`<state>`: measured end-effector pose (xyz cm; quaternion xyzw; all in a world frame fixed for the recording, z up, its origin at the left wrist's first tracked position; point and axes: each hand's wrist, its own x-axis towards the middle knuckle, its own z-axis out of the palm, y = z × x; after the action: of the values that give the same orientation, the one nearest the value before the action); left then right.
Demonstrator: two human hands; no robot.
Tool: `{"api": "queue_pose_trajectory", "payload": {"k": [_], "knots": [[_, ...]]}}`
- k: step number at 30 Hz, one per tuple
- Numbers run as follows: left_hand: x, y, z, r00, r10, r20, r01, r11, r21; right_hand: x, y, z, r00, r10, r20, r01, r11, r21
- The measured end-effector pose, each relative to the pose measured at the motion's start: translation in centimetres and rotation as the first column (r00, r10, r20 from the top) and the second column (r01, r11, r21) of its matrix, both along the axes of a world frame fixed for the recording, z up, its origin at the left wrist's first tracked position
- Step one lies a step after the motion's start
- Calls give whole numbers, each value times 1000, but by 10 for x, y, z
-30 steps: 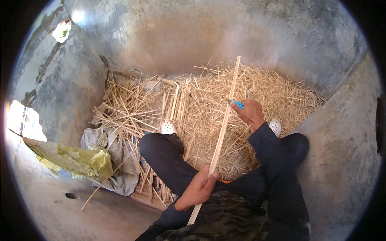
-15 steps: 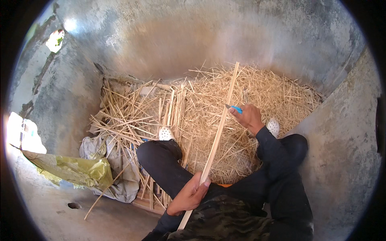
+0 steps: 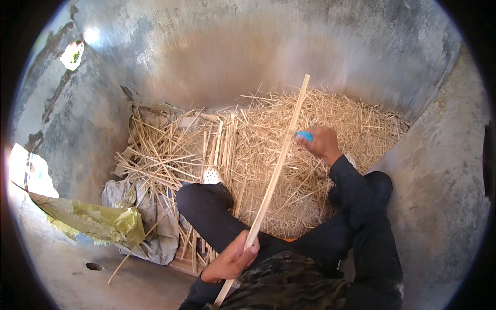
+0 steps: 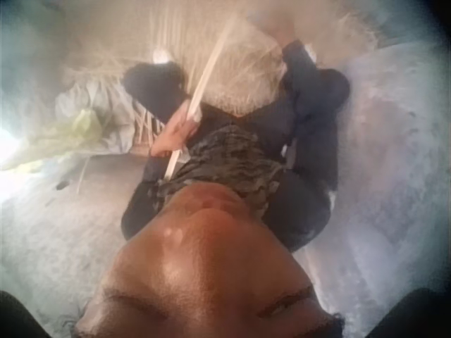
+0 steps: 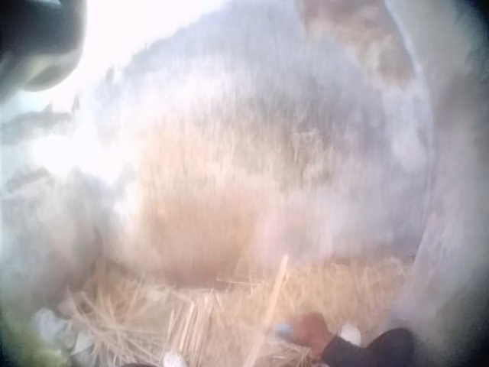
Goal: The person sits on the floor and uses a blue utility knife to shave thin strips off long bamboo sticks. They hold the stick with their left hand and scrape the blade along its length with their right hand, creating a pile of shavings on the floor.
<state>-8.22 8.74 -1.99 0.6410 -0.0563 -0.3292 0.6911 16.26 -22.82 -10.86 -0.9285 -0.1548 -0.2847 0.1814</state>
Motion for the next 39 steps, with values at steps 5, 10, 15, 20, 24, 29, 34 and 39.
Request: {"api": "queue_pose_trajectory", "payload": {"k": [5, 10, 15, 20, 24, 29, 34, 39], "knots": [[-28, 11, 3, 988, -104, -110, 103, 995, -10, 57, -92, 16, 834, -457, -309, 490, 871, 35], [-26, 21, -5, 963, -211, -168, 194, 975, -112, 75, -172, -3, 818, -431, -381, 566, 723, 397], [-12, 7, -16, 997, -44, -57, 41, 997, -63, 49, -129, -39, 833, -223, -507, 507, 674, 537], [15, -17, -23, 999, 36, -22, -38, 990, -132, -64, 8, -57, 940, 282, -192, -109, 782, 614], [16, -29, -24, 993, 111, -47, -117, 981, -154, -136, 61, 1, 902, 369, -223, -299, 908, 294], [4, -42, -16, 988, 157, 16, -152, 977, -150, -111, 45, 21, 944, 210, -253, -147, 958, 247], [-3, -39, -6, 973, 224, -59, -231, 957, -174, -142, 65, 25, 916, 351, -194, -342, 936, 81], [-5, -37, -9, 982, 186, -29, -188, 967, -170, -96, 49, 5, 962, 145, -231, -117, 985, 130]]}}
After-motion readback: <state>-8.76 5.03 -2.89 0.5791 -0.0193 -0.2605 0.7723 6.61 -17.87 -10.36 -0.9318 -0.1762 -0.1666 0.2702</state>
